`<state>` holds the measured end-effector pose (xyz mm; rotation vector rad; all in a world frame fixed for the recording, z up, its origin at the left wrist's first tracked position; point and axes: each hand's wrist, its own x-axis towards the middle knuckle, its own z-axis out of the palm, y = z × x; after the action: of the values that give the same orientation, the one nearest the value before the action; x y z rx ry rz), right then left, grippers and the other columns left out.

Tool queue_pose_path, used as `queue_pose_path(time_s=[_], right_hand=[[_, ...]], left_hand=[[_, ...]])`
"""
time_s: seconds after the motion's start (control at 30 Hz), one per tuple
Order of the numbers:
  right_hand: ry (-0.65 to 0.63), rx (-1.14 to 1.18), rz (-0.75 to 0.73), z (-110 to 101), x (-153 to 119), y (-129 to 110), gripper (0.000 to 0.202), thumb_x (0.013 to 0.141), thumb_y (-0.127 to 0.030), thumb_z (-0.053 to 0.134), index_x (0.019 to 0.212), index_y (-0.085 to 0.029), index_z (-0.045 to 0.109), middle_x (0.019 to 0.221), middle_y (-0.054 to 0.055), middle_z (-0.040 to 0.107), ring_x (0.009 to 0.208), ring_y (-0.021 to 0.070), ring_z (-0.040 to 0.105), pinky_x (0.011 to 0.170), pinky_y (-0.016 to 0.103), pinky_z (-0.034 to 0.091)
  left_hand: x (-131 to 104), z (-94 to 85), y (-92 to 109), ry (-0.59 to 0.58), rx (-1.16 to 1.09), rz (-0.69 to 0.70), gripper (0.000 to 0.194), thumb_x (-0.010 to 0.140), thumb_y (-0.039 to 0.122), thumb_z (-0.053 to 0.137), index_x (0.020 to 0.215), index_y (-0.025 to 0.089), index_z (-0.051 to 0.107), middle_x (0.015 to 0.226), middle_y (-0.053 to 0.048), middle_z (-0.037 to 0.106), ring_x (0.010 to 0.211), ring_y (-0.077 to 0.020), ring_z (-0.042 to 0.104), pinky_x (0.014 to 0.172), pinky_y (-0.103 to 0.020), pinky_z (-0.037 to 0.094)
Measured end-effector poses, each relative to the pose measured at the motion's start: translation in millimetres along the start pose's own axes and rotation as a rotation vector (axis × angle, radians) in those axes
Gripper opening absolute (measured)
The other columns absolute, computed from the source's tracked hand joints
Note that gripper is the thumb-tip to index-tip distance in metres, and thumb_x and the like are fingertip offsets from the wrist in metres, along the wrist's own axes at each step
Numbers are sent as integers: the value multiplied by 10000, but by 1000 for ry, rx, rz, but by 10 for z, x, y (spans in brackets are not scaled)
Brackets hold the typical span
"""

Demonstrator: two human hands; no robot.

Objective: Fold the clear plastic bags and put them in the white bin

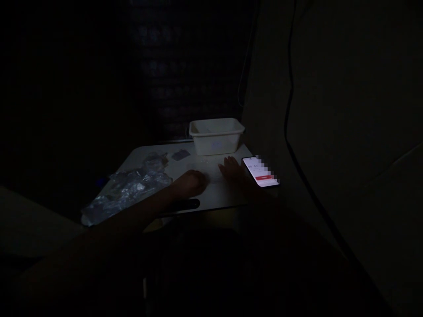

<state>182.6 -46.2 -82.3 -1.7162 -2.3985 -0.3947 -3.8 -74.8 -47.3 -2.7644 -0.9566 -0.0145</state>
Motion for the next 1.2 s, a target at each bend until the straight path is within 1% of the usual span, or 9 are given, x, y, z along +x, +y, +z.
queue_pose_path(time_s=[0.1,0.27,0.4,0.53,0.77,0.9,1.03,1.13,1.2], right_hand=[[8,13,83,-60,9,-48,421,827,-278,170,1127,-107,411,1226,157,361,1145,254,274,859,521,218],[-14,30,126,-98,63,-131,452,827,-325,151,1152,-105,377,1229,149,359,1152,233,268,879,502,202],[-22,79,151,-100,110,-156,469,819,-351,166,1162,-95,359,1229,155,357,1143,232,281,874,509,206],[-29,121,149,-60,128,-123,467,809,-364,194,1158,-106,365,1223,155,367,1134,238,295,873,516,203],[-40,172,157,-21,139,-66,474,803,-369,201,1155,-98,367,1208,168,380,1117,255,311,869,535,193],[-75,167,149,-40,144,-93,482,805,-371,197,1162,-88,354,1212,170,373,1115,258,310,866,537,197],[-67,169,161,-44,128,-120,468,810,-365,194,1160,-97,351,1206,155,387,1113,238,317,873,527,195],[-51,180,159,-65,117,-129,451,814,-358,200,1148,-103,366,1200,149,397,1116,228,317,880,515,196],[-47,230,182,-94,127,-122,444,818,-356,181,1132,-121,388,1192,137,411,1107,223,334,885,498,205]], left_hand=[[15,-51,138,-44,35,72,224,738,187,364,719,109,573,754,-114,595,711,-187,546,647,-308,394],[53,-91,265,-93,41,38,164,706,104,400,741,120,560,725,-98,602,663,-183,559,574,-284,396],[84,-139,297,-120,18,3,175,708,75,388,740,117,555,703,-98,597,673,-187,563,584,-286,397],[108,-135,329,-137,-32,-48,186,711,70,387,738,115,565,720,-120,591,718,-209,559,623,-310,395],[137,-74,311,-138,-128,-150,232,725,74,351,761,91,579,799,-154,568,786,-235,536,669,-332,384],[151,-58,291,-131,-78,-114,258,733,85,332,800,83,581,819,-153,563,785,-230,529,659,-322,385],[167,-24,275,-120,-71,-115,271,735,83,325,800,75,589,832,-157,561,797,-226,524,680,-319,381],[158,-18,240,-99,-97,-159,267,750,134,335,784,72,592,819,-156,561,795,-228,527,688,-320,381],[135,-39,189,-57,-131,-225,260,747,172,355,779,65,590,816,-158,562,792,-232,529,686,-321,383]])
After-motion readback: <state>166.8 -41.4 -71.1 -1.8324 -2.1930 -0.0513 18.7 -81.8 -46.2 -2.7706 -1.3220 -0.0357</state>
